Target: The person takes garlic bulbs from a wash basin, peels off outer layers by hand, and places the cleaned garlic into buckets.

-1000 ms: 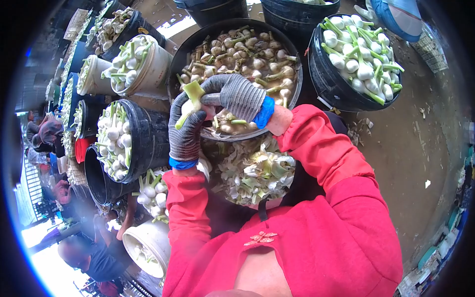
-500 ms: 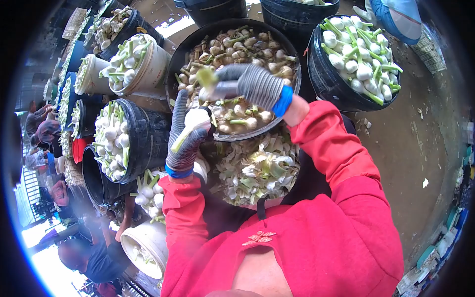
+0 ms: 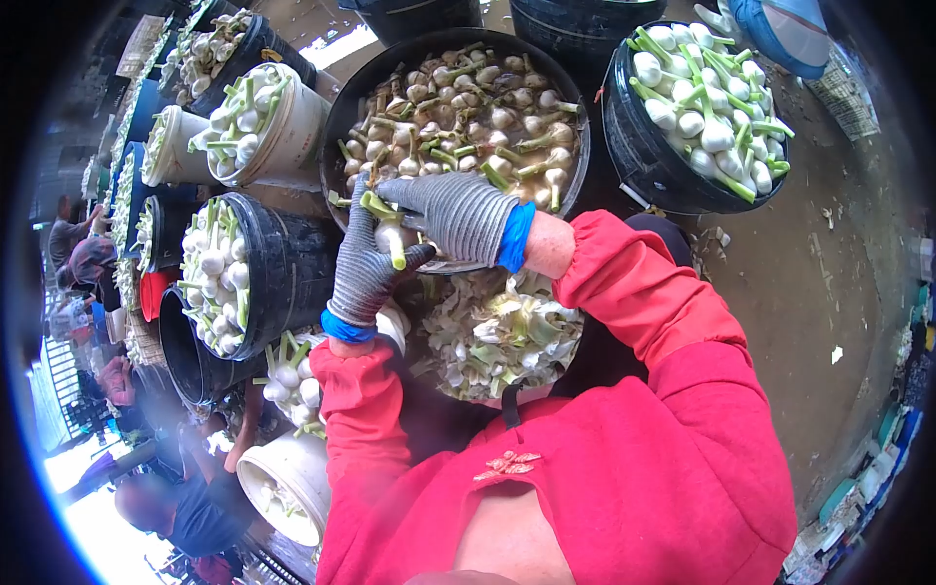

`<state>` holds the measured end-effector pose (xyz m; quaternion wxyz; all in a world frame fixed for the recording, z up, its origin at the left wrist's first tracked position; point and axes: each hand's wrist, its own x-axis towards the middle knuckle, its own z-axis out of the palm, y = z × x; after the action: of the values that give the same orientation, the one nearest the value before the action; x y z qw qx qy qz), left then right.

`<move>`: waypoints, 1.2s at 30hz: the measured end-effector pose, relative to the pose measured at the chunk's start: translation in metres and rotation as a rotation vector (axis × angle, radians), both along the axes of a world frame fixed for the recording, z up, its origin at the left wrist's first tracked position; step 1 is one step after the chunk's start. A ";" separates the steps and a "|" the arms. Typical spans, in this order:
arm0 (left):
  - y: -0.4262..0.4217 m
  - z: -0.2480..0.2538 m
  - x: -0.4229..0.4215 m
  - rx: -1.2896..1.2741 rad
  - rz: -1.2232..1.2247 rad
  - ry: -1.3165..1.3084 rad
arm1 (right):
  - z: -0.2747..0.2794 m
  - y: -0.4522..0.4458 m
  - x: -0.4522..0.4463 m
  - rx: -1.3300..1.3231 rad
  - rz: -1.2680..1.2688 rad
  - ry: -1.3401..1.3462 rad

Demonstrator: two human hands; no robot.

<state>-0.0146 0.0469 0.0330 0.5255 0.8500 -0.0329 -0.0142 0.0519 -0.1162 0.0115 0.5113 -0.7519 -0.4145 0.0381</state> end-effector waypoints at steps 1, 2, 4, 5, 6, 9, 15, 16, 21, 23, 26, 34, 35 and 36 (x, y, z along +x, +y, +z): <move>-0.001 0.000 0.000 0.007 -0.009 0.019 | -0.005 0.004 0.000 -0.008 0.001 0.020; -0.002 -0.001 -0.001 0.021 -0.002 0.013 | -0.012 0.010 0.000 -0.015 -0.001 0.040; -0.003 -0.004 -0.001 0.050 0.007 0.000 | -0.020 0.011 0.001 0.020 -0.035 0.063; -0.004 -0.005 0.000 -0.017 0.015 -0.059 | -0.014 0.010 0.001 0.060 -0.060 0.066; -0.004 -0.006 0.002 -0.083 0.023 -0.120 | -0.007 0.010 0.001 0.101 -0.084 0.068; -0.004 -0.005 0.001 -0.397 0.108 -0.072 | 0.000 0.001 0.011 0.145 -0.073 0.135; 0.005 0.001 -0.002 -0.631 0.264 -0.115 | 0.030 -0.004 0.012 0.402 0.083 0.697; 0.008 -0.001 -0.003 -0.633 0.306 -0.087 | 0.031 -0.003 0.013 0.430 0.106 0.739; 0.015 -0.005 -0.003 -0.832 0.437 -0.040 | 0.036 -0.005 0.015 0.633 0.192 0.975; 0.016 -0.002 -0.003 -1.045 0.407 -0.012 | 0.049 -0.014 0.019 0.515 0.144 0.860; 0.019 -0.009 -0.004 -0.481 0.344 -0.154 | 0.037 -0.025 0.033 0.325 -0.070 -0.025; 0.040 -0.012 0.000 -1.558 0.460 0.121 | 0.000 -0.029 0.048 0.337 -0.039 0.594; 0.037 -0.008 0.000 -1.537 0.455 0.106 | -0.004 -0.026 0.044 -0.014 -0.082 0.386; 0.042 -0.010 0.000 -1.600 0.371 0.134 | -0.008 -0.020 0.040 -0.358 -0.114 0.165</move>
<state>-0.0150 0.0888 0.0230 0.9670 0.2076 0.1392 0.0500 0.0915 -0.1358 0.0031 0.4030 -0.8473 -0.3148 0.1436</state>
